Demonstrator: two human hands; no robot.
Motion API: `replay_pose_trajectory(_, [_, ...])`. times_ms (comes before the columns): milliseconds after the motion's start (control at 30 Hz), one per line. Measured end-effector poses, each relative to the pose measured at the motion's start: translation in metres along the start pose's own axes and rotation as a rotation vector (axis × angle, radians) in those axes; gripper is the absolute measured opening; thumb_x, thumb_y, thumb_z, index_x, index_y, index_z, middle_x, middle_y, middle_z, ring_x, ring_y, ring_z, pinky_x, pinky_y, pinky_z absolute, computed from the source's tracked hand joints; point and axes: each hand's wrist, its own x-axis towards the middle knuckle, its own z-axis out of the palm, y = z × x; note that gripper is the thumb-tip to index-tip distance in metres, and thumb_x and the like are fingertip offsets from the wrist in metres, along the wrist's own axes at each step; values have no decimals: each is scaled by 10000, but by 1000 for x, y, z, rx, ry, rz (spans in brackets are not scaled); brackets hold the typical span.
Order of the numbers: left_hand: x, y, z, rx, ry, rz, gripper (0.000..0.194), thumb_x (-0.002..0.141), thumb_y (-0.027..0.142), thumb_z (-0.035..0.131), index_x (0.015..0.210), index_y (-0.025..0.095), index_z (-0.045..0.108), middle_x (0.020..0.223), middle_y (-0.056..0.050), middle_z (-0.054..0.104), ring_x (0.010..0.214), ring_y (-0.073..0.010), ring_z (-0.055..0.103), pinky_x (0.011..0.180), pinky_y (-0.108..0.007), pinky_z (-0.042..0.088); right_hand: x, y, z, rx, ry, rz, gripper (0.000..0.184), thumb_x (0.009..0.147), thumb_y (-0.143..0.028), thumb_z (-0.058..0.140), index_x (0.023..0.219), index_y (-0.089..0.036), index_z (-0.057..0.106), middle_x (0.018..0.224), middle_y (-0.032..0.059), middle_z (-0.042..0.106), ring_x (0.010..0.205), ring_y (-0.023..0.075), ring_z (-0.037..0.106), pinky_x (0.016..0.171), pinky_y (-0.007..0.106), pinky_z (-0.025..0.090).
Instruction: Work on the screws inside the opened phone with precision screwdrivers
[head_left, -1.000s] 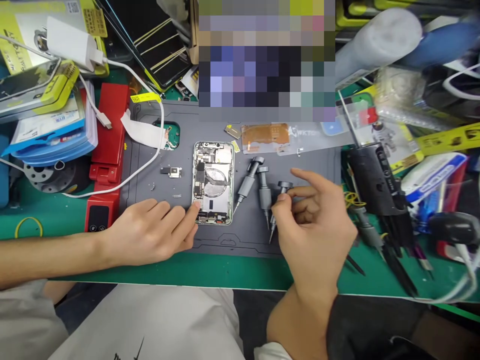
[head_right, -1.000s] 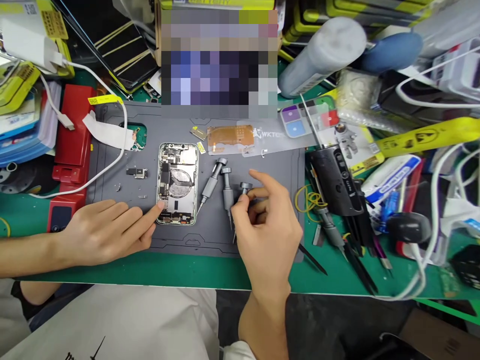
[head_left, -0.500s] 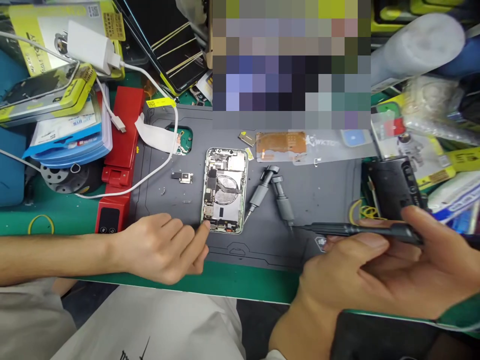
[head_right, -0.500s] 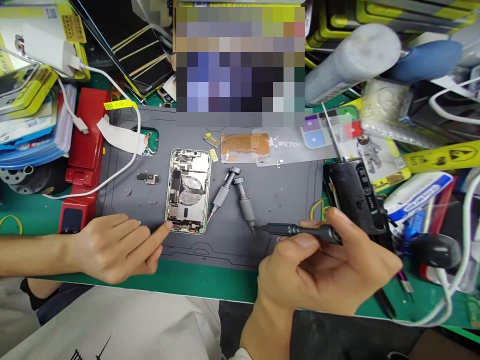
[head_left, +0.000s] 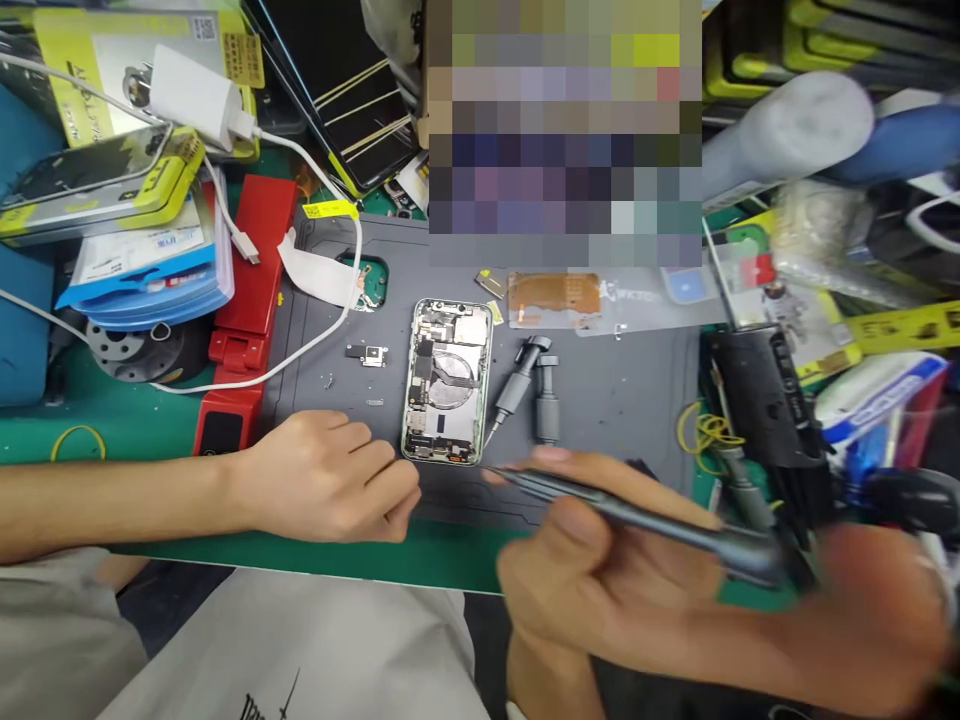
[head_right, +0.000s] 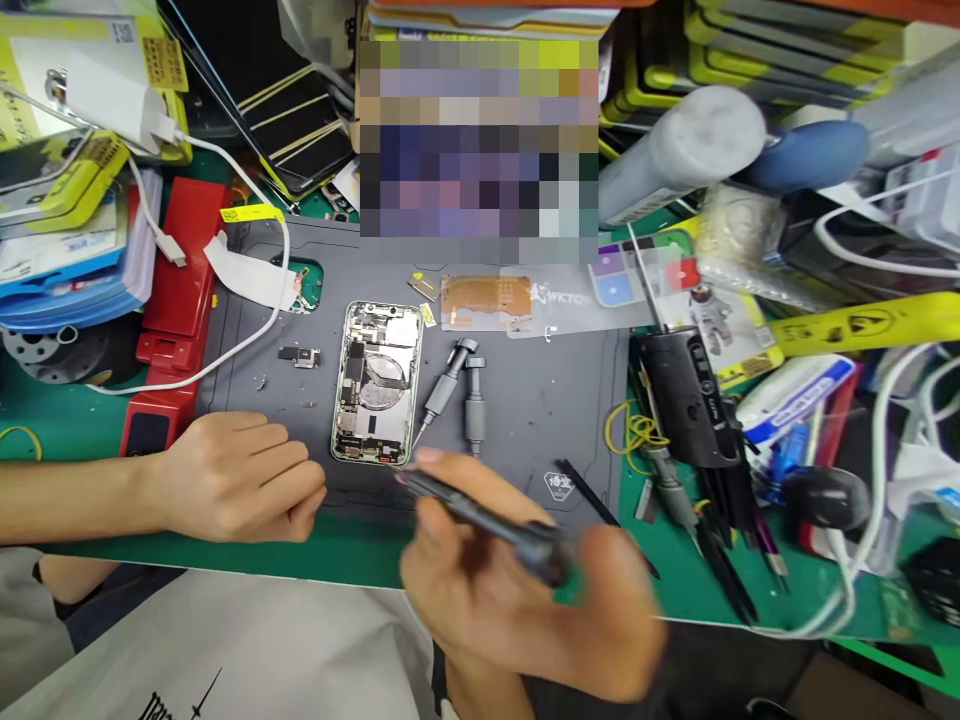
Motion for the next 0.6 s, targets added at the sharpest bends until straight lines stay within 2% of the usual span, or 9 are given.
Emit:
replay_pose_trajectory(33, [0,0,0,0,4,-1,321,924,177,566,617,212,477,534,55,419,481,-127,381,444,-305,315,4,-8,8,27,148,-129,658,998,-337,692,1590,-286,409,987,66,695,717,205,715,607,361,644])
replay_pose_trajectory(67, [0,0,1,-6,7,0,326,927,180,562,615,213,473,532,54,421,479,-129,381,445,-307,313,9,-13,16,89,195,-260,712,981,-298,725,1610,-249,396,950,55,706,695,186,715,602,339,650])
replay_pose_trajectory(133, [-1,0,2,-27,3,8,326,932,188,559,618,213,477,532,52,432,480,-132,389,449,-310,319,22,-17,29,161,184,-365,647,998,-215,699,1590,-195,440,899,40,714,667,146,712,602,292,655])
replay_pose_trajectory(233, [-2,1,2,-49,-7,11,312,928,191,565,626,212,492,537,49,456,480,-136,408,451,-315,330,31,-14,40,231,163,-364,636,1003,-155,672,1595,-204,443,977,61,710,782,165,761,676,323,695])
replay_pose_trajectory(400, [-3,0,3,-56,-10,3,302,924,185,569,632,211,497,542,49,473,480,-136,424,454,-318,330,24,-11,41,264,143,-382,667,986,-97,668,1604,-211,443,1041,67,703,883,170,777,777,323,707])
replay_pose_trajectory(600, [-4,-1,4,-68,-9,10,303,942,181,558,649,207,488,551,45,489,489,-131,428,485,-319,324,22,-15,41,272,82,-331,649,974,-61,656,1571,-223,459,1053,75,733,903,184,787,764,315,703])
